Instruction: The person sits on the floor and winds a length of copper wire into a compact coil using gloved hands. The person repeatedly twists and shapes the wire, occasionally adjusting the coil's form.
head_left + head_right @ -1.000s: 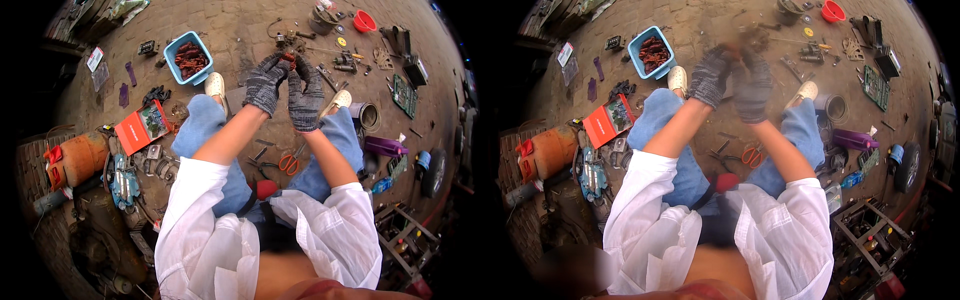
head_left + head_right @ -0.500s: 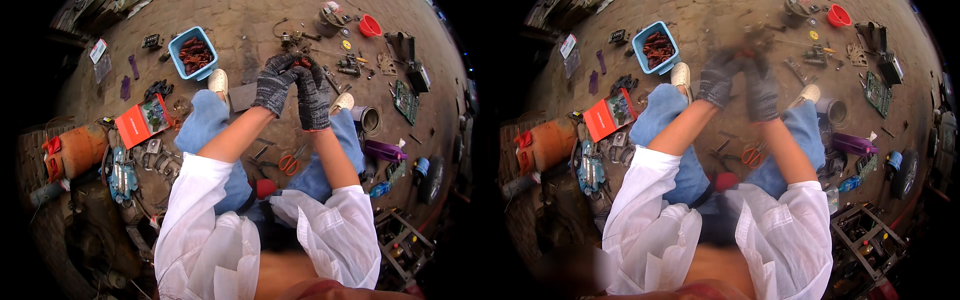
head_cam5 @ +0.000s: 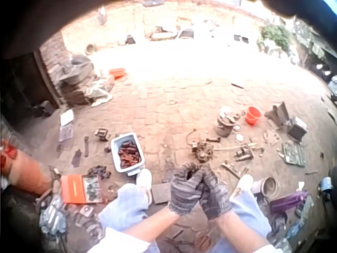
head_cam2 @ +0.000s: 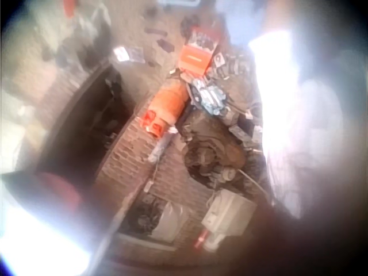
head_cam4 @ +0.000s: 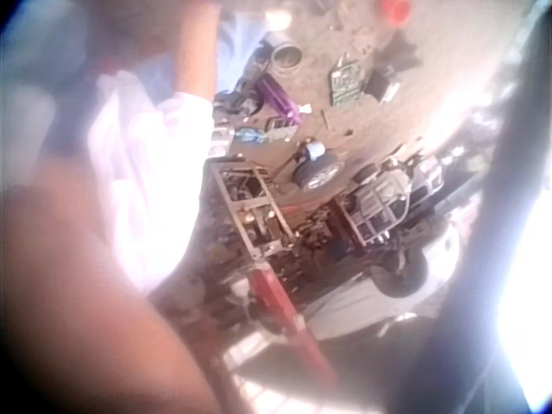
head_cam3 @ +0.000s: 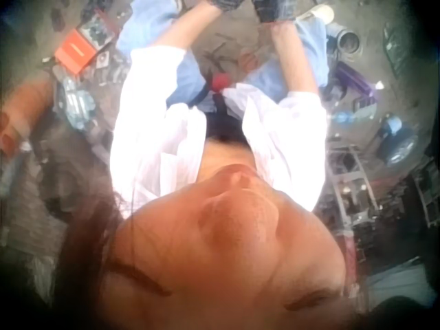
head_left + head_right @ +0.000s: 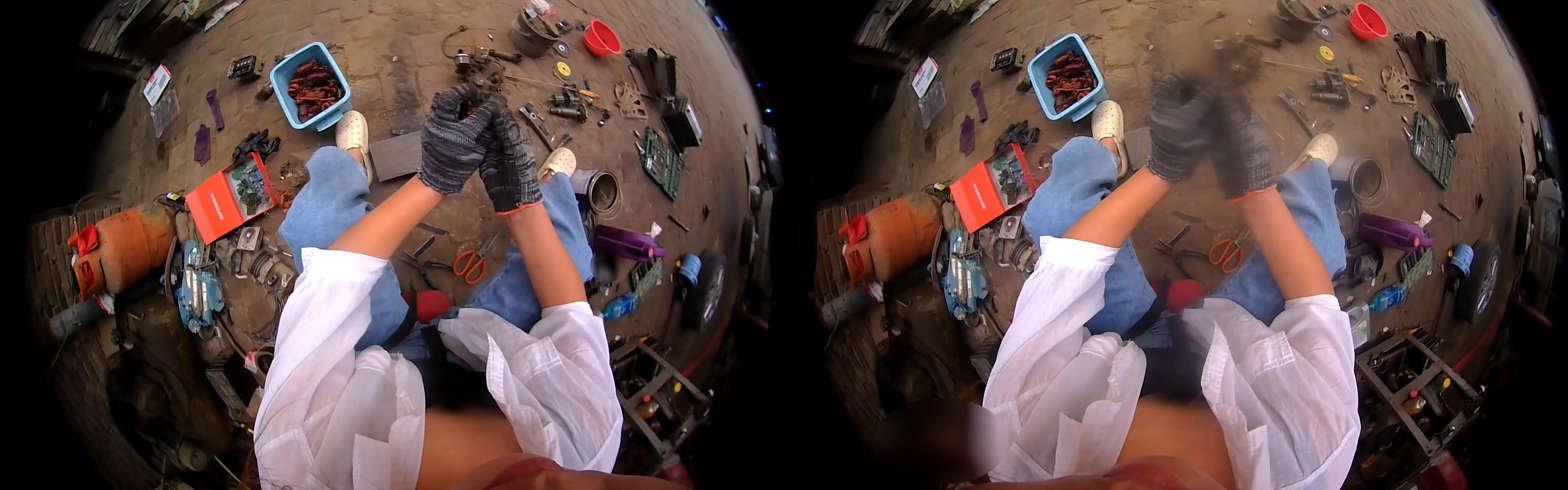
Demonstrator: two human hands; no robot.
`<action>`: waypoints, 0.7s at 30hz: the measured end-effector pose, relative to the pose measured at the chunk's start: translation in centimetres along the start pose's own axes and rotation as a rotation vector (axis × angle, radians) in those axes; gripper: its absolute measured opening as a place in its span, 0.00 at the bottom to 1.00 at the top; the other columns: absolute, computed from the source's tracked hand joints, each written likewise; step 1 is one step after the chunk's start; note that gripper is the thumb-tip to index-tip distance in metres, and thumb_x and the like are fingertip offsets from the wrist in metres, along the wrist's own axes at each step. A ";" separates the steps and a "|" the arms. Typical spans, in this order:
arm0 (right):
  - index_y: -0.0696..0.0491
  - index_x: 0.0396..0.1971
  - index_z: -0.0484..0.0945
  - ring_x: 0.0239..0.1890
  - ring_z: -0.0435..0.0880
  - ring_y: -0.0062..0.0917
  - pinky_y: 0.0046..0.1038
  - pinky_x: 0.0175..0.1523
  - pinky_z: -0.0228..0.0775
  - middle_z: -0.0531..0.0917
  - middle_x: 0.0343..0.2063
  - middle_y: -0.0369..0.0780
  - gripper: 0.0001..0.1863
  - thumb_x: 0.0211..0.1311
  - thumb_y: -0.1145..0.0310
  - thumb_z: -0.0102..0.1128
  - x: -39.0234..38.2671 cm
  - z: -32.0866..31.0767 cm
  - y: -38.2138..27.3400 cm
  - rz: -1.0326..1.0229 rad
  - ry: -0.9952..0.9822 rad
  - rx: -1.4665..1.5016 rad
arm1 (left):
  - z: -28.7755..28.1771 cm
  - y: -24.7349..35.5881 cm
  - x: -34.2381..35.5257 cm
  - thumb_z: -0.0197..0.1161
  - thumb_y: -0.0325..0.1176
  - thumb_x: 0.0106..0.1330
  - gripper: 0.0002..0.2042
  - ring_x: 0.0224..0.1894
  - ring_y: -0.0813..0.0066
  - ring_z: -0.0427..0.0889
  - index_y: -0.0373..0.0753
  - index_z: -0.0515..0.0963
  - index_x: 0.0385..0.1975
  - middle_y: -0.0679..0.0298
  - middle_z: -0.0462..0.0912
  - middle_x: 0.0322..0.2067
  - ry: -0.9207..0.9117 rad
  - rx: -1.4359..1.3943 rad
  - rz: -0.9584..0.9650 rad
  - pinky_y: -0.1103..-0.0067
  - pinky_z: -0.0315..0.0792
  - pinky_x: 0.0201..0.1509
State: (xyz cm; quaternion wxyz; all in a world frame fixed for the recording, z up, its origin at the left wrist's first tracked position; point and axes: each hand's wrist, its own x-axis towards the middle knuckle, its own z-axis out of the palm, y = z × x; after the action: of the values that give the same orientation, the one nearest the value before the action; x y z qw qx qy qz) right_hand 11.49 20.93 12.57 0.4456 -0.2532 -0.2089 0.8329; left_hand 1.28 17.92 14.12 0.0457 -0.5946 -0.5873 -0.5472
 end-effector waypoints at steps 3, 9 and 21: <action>0.56 0.46 0.71 0.47 0.73 0.25 0.25 0.55 0.63 0.75 0.44 0.40 0.15 0.59 0.69 0.51 -0.3 0.5 -0.6 0.069 -0.009 0.082 | 0.7 -0.6 0.0 0.62 0.28 0.42 0.16 0.38 0.61 0.73 0.44 0.79 0.36 0.58 0.72 0.35 -0.011 -0.001 0.019 0.71 0.69 0.42; 0.54 0.43 0.71 0.42 0.73 0.22 0.25 0.51 0.64 0.76 0.38 0.36 0.14 0.59 0.65 0.51 0.3 0.7 -1.9 0.076 -0.093 0.061 | -0.3 0.1 1.8 0.63 0.28 0.42 0.24 0.43 0.58 0.72 0.40 0.73 0.45 0.53 0.70 0.41 -0.144 -0.033 0.025 0.70 0.68 0.48; 0.56 0.41 0.72 0.38 0.77 0.22 0.22 0.45 0.70 0.78 0.36 0.37 0.11 0.57 0.73 0.53 0.8 0.1 -3.3 -0.304 -0.246 -0.685 | -1.2 -1.3 2.8 0.72 0.33 0.43 0.36 0.48 0.70 0.72 0.36 0.62 0.54 0.56 0.67 0.49 -0.483 -0.714 -0.429 0.77 0.69 0.51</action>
State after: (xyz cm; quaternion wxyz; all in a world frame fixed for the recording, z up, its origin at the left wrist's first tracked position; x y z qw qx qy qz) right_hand 13.08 23.31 14.33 0.4252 -0.2515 -0.5619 0.6635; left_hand -1.19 19.31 15.85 -0.4131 -0.5488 -0.4659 -0.5578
